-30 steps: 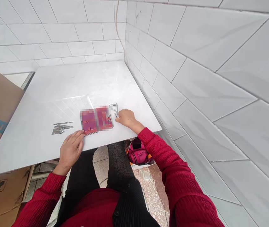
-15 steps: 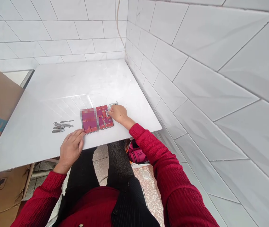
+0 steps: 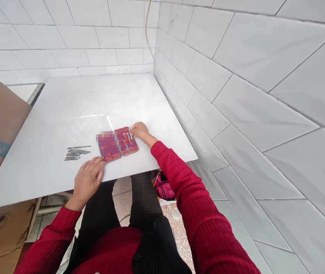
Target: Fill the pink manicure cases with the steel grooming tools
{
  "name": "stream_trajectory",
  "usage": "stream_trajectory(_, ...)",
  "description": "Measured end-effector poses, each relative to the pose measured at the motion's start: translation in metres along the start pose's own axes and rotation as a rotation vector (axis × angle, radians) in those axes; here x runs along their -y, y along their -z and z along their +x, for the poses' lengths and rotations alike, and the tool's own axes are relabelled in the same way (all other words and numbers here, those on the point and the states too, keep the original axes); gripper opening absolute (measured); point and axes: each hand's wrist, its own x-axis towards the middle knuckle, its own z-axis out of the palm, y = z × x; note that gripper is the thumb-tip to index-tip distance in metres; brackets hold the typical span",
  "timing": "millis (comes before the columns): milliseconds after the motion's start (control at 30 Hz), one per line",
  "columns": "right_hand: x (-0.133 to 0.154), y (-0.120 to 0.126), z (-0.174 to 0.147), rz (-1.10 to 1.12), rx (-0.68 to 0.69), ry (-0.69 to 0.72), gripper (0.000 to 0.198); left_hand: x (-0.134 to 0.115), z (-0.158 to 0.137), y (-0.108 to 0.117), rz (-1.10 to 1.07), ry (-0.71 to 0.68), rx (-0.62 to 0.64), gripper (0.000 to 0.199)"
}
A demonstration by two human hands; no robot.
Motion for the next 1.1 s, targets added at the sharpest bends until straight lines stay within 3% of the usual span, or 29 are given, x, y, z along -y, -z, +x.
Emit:
stream_trajectory(267, 0.013, -0.009, 0.009, -0.152, -0.031, 0.056, 0.014, 0.000, 0.000, 0.002, -0.003, -0.008, 0.016, 0.034)
stream_trajectory(467, 0.022, -0.015, 0.014, -0.518, 0.041, 0.167, 0.013, -0.003, 0.008, 0.005, -0.032, 0.009, 0.018, 0.029)
stream_trajectory(633, 0.036, -0.017, 0.011, -0.699, 0.094, 0.161, 0.009, -0.010, 0.021, -0.003, -0.024, -0.008, 0.006, 0.029)
stream_trajectory(833, 0.041, -0.027, 0.011, -0.702, -0.039, 0.306, 0.012, -0.002, 0.020, -0.018, -0.095, -0.034, -0.009, 0.034)
stream_trajectory(967, 0.044, -0.011, 0.018, -0.588, -0.107, 0.325, 0.021, 0.004, 0.018, -0.019, -0.126, -0.039, -0.026, 0.034)
stream_trajectory(1100, 0.049, 0.022, 0.021, -0.791, -0.147, 0.147, 0.016, 0.006, 0.018, -0.018, -0.163, -0.026, -0.030, 0.034)
